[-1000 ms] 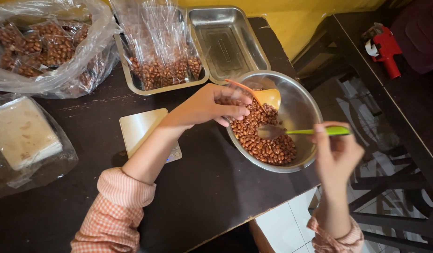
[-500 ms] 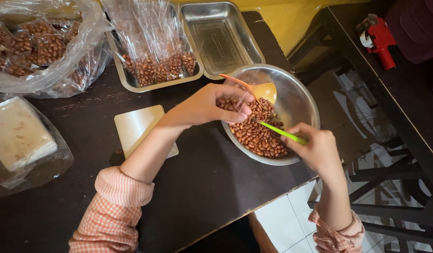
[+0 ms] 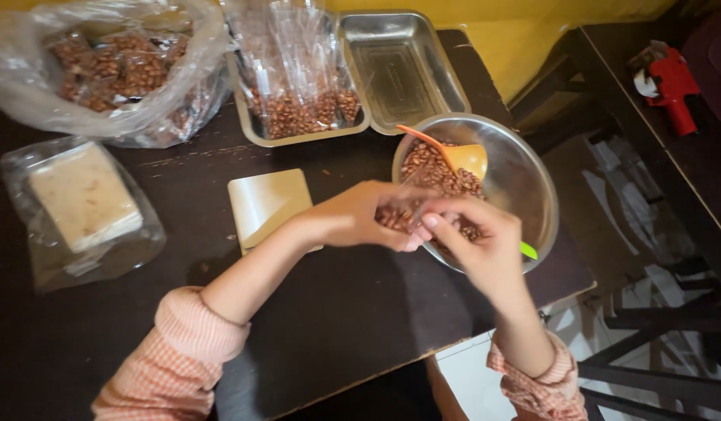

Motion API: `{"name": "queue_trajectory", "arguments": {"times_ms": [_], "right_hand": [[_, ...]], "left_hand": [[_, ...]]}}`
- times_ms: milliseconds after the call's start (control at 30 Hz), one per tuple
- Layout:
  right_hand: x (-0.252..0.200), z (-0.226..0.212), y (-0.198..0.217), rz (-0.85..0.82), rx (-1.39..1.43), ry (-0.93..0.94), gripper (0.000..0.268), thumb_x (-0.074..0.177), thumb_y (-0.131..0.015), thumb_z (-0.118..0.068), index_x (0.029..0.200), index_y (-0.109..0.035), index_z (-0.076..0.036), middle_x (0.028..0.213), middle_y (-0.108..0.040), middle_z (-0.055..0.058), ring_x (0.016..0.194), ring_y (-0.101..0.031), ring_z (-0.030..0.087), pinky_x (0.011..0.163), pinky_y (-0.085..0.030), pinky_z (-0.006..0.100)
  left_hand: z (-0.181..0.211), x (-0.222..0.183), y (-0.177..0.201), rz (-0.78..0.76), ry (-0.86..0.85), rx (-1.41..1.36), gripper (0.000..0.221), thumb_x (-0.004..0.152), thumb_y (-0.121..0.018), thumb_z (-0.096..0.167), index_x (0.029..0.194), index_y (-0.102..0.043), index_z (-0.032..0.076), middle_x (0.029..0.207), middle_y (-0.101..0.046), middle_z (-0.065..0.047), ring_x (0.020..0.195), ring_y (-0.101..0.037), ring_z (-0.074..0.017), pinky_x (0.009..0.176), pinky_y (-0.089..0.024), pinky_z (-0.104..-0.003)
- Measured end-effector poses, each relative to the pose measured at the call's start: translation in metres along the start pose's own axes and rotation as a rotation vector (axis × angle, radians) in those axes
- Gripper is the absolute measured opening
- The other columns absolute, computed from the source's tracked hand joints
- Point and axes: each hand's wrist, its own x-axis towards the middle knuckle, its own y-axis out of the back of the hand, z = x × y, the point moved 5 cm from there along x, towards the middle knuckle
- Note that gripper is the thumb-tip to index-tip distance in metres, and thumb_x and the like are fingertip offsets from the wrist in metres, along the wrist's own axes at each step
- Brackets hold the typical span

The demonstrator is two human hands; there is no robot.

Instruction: Weighing peanuts on a digital scale and packaging them into small plastic bags.

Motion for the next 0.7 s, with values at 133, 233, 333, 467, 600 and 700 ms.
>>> {"name": "queue_trajectory", "arguments": {"times_ms": [133, 233, 333, 467, 600, 700], "right_hand": [[0.004, -0.015, -0.029, -0.015, 0.058, 0.078, 0.013, 0.072, -0.076, -0.014, 0.085, -0.072, -0.014, 0.064, -0.063, 0.0, 0.055, -0.057, 0.01, 0.057, -0.047, 0.022], [0.005, -0.023, -0.048, 0.022, 0.099, 0.117, 0.009, 0.073, -0.075, -0.012, 0.081, -0.071, -0.011, 0.071, -0.066, 0.004, 0.06, -0.063, 0.015, 0.059, -0.05, 0.026], [0.008, -0.036, -0.069, -0.002, 0.003, 0.185, 0.009, 0.071, -0.073, -0.008, 0.079, -0.072, -0.013, 0.07, -0.068, 0.002, 0.062, -0.066, 0.016, 0.06, -0.052, 0.024], [0.006, -0.048, -0.098, -0.106, 0.174, 0.297, 0.008, 0.072, -0.07, 0.001, 0.077, -0.067, -0.005, 0.076, -0.069, 0.008, 0.066, -0.068, 0.021, 0.061, -0.054, 0.027], [0.005, -0.047, -0.124, -0.255, 0.073, 0.457, 0.006, 0.074, -0.066, -0.001, 0.079, -0.063, -0.003, 0.086, -0.068, 0.009, 0.073, -0.067, 0.028, 0.063, -0.053, 0.033], [0.001, -0.031, -0.139, -0.255, -0.125, 0.607, 0.008, 0.077, -0.064, -0.003, 0.083, -0.064, -0.008, 0.098, -0.066, 0.004, 0.08, -0.065, 0.024, 0.067, -0.053, 0.031]], "left_hand": [[-0.007, -0.04, 0.013, 0.115, 0.042, 0.136, 0.059, 0.066, -0.076, 0.028, 0.117, -0.056, 0.007, 0.093, -0.068, -0.015, 0.092, -0.065, -0.0278, 0.082, -0.052, -0.041], [-0.008, -0.079, 0.028, 0.367, 0.027, 0.141, 0.059, 0.07, -0.075, 0.025, 0.121, -0.053, 0.007, 0.106, -0.062, -0.021, 0.095, -0.064, -0.0341, 0.082, -0.052, -0.043], [0.001, -0.119, 0.037, 0.678, -0.292, 0.686, 0.02, 0.078, -0.07, 0.024, 0.096, -0.067, 0.015, 0.089, -0.066, -0.002, 0.085, -0.065, -0.0207, 0.069, -0.054, -0.029], [-0.004, -0.158, 0.037, 0.839, -0.38, 1.134, 0.006, 0.084, -0.064, 0.021, 0.088, -0.067, 0.023, 0.089, -0.064, 0.01, 0.078, -0.061, -0.0089, 0.059, -0.051, -0.02], [-0.009, -0.174, 0.036, 0.785, -0.414, 1.453, 0.012, 0.088, -0.055, 0.015, 0.079, -0.062, 0.015, 0.086, -0.06, 0.003, 0.078, -0.059, -0.0133, 0.057, -0.049, -0.021], [-0.018, -0.176, 0.043, 0.821, -0.353, 1.513, 0.011, 0.088, -0.054, 0.016, 0.08, -0.062, 0.017, 0.087, -0.059, 0.004, 0.082, -0.058, -0.0111, 0.058, -0.048, -0.019]]}}
